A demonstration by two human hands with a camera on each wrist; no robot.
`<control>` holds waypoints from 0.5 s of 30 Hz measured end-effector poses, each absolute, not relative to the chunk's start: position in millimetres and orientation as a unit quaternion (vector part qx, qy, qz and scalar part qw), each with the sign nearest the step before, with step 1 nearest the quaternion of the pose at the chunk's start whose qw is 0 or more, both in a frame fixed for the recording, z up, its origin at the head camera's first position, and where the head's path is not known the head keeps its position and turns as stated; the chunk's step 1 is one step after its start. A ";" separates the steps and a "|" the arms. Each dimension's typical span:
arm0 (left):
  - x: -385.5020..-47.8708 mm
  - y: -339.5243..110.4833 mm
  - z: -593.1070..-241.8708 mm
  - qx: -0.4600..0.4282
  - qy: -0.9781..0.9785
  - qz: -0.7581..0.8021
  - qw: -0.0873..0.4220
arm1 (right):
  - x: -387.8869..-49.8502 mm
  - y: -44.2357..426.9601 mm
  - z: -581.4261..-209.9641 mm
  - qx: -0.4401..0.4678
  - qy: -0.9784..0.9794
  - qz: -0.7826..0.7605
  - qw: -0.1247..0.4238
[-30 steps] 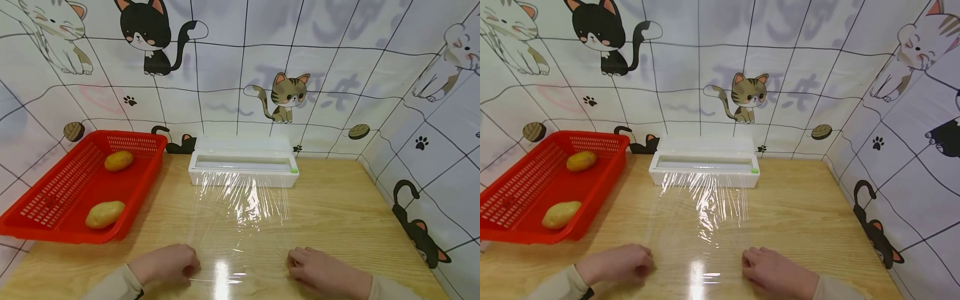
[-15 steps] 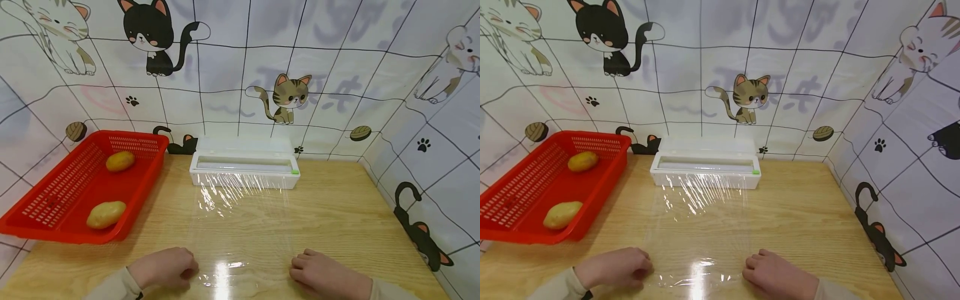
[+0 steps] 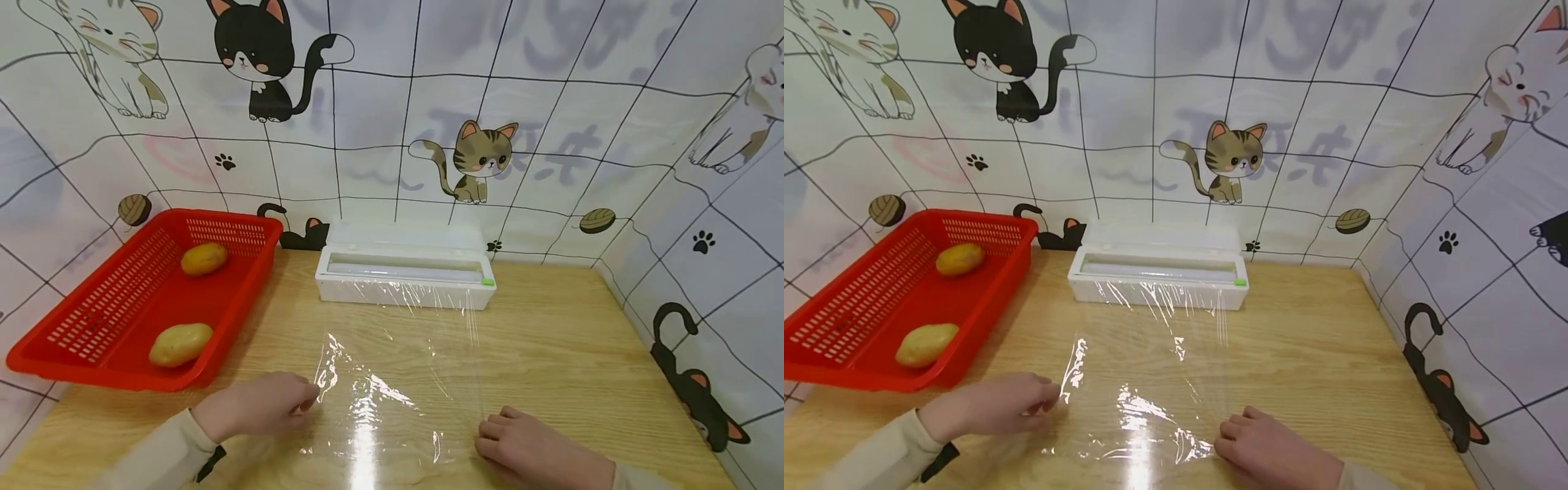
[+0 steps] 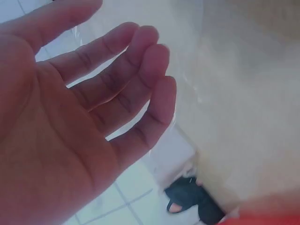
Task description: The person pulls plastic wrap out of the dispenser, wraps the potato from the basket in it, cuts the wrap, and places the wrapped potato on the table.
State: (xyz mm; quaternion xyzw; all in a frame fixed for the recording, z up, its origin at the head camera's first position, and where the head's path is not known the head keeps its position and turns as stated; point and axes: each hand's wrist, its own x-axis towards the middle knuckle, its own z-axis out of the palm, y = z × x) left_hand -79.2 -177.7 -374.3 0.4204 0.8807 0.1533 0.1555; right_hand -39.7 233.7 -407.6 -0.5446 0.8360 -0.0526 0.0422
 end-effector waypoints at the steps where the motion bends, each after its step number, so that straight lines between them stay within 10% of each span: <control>1: -82.9 -179.7 -370.0 0.417 0.883 0.152 0.153 | -39.7 233.8 -408.2 -0.546 0.836 -0.052 0.035; 15: -131.0 -231.1 -297.6 0.332 0.928 0.130 0.110 | -39.9 234.2 -409.3 -0.518 0.851 -0.053 0.074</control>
